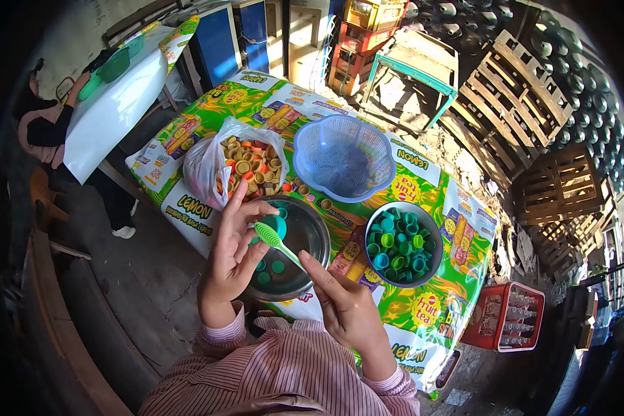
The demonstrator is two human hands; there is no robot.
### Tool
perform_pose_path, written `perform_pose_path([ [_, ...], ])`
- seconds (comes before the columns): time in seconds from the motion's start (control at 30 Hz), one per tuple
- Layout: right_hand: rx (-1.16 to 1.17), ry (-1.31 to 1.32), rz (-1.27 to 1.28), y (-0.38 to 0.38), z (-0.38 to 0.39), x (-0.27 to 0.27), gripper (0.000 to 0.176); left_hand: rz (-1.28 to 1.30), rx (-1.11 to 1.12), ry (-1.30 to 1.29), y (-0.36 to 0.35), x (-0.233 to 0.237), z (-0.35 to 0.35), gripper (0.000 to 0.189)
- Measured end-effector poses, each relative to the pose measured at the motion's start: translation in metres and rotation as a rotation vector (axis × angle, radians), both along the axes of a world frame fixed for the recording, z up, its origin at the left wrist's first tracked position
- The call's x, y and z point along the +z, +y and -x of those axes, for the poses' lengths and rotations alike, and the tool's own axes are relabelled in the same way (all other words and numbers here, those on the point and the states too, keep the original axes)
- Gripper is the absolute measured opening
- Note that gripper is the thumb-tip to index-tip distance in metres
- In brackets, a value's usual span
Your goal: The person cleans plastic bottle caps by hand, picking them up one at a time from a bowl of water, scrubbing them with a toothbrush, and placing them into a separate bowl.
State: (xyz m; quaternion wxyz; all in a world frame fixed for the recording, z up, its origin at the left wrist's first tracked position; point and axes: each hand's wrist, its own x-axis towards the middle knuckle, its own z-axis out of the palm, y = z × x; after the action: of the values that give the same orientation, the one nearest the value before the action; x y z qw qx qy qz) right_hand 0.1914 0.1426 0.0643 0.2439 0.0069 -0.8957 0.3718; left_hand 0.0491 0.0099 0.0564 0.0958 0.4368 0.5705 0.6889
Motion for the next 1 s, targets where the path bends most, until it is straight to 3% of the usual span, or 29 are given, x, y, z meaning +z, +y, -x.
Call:
perform_pose_path([
  [0.1,-0.18,-0.146,0.129,0.005,0.004,-0.004,0.053,0.005,0.017,0.07,0.001,-0.005,0.002,0.072],
  [0.17,-0.165,-0.075,0.135,0.006,0.003,-0.009,0.054,-0.008,0.005,0.016,0.001,-0.004,0.002,0.076],
  [0.23,-0.022,-0.036,-0.049,0.003,0.0,-0.01,0.057,0.0,0.012,0.003,0.0,-0.005,0.001,0.077],
  [0.4,-0.207,0.0,0.02,0.003,0.005,-0.014,0.057,0.016,-0.007,-0.005,0.001,-0.008,0.005,0.081],
  [0.5,-0.059,-0.064,-0.009,0.001,-0.001,-0.016,0.056,-0.029,0.03,-0.039,0.001,-0.006,0.003,0.084],
  [0.63,-0.188,-0.022,0.07,0.005,0.0,-0.014,0.055,-0.033,0.05,-0.044,-0.002,-0.003,0.002,0.089],
  [0.67,-0.112,0.073,-0.022,0.002,-0.002,-0.013,0.053,-0.052,0.058,-0.041,-0.002,-0.002,0.001,0.09],
  [0.7,-0.021,-0.069,0.02,0.001,-0.007,-0.017,0.052,-0.051,0.061,-0.044,-0.002,-0.003,0.003,0.09],
  [0.77,-0.047,-0.055,0.13,0.0,-0.003,-0.019,0.052,-0.068,0.069,0.167,0.002,-0.009,0.011,0.091],
  [0.83,-0.173,-0.149,0.13,0.005,-0.002,-0.014,0.051,-0.13,0.009,0.039,0.003,-0.014,0.009,0.091],
  [0.9,-0.155,-0.141,0.216,0.005,-0.007,-0.019,0.049,-0.133,-0.08,-0.192,0.0,-0.015,0.007,0.094],
  [0.93,-0.067,-0.106,0.213,0.004,-0.009,-0.019,0.049,-0.09,0.003,-0.044,0.002,-0.016,0.01,0.096],
  [1.0,0.048,-0.092,0.202,0.0,-0.009,-0.019,0.048,-0.084,0.012,-0.013,0.003,-0.017,0.011,0.097],
])
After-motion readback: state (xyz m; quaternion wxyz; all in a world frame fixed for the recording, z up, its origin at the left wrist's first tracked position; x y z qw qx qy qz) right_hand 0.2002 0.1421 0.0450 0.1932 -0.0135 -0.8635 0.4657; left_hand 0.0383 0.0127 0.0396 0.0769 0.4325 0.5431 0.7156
